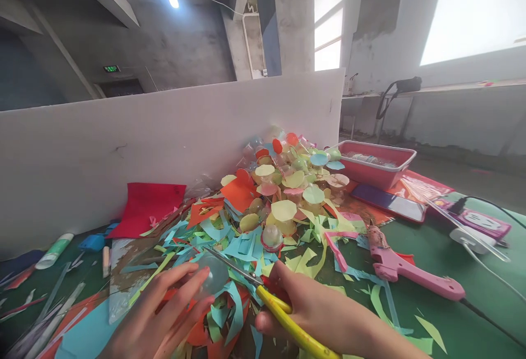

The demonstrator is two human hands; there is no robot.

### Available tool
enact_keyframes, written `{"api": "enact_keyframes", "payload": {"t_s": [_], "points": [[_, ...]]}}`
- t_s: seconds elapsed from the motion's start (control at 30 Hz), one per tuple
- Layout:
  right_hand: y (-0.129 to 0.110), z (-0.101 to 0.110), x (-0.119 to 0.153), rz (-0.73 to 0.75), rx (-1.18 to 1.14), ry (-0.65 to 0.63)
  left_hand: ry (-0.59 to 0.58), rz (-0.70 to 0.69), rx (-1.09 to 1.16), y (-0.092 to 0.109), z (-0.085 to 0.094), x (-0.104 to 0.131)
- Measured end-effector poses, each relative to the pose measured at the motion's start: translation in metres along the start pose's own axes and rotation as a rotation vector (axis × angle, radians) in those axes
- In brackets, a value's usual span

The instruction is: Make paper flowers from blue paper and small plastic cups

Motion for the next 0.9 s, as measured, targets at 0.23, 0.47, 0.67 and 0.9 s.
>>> {"api": "enact_keyframes", "payload": {"t_s": [0.23,0.47,0.67,0.9], "points": [[0.006,-0.002,-0.004,-0.017,0.005,0.047,-0.006,-0.024,0.005,0.002,-0.001,-0.001],[-0.008,0.003,0.001,-0.029,-0.004,0.003,0.035,0.032,0.121,-0.004,-0.001,0.003],[-0.011,0.006,-0.001,-0.009,0.03,0.048,0.044,0.053,0.151,-0.005,-0.005,0.005],[-0.001,0.007,-0.004,-0.085,0.033,0.084,0.041,0.056,0.104,-0.002,-0.007,0.0]]}}
Point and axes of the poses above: each hand's wrist, its own x-axis away from the middle knuckle, its own z-axis out of the back of the hand, y = z × x, the point moved 8 cm from there along -x, towards the middle knuckle, and after that the axes turned 14 degrees about x, right-handed, at the moved point
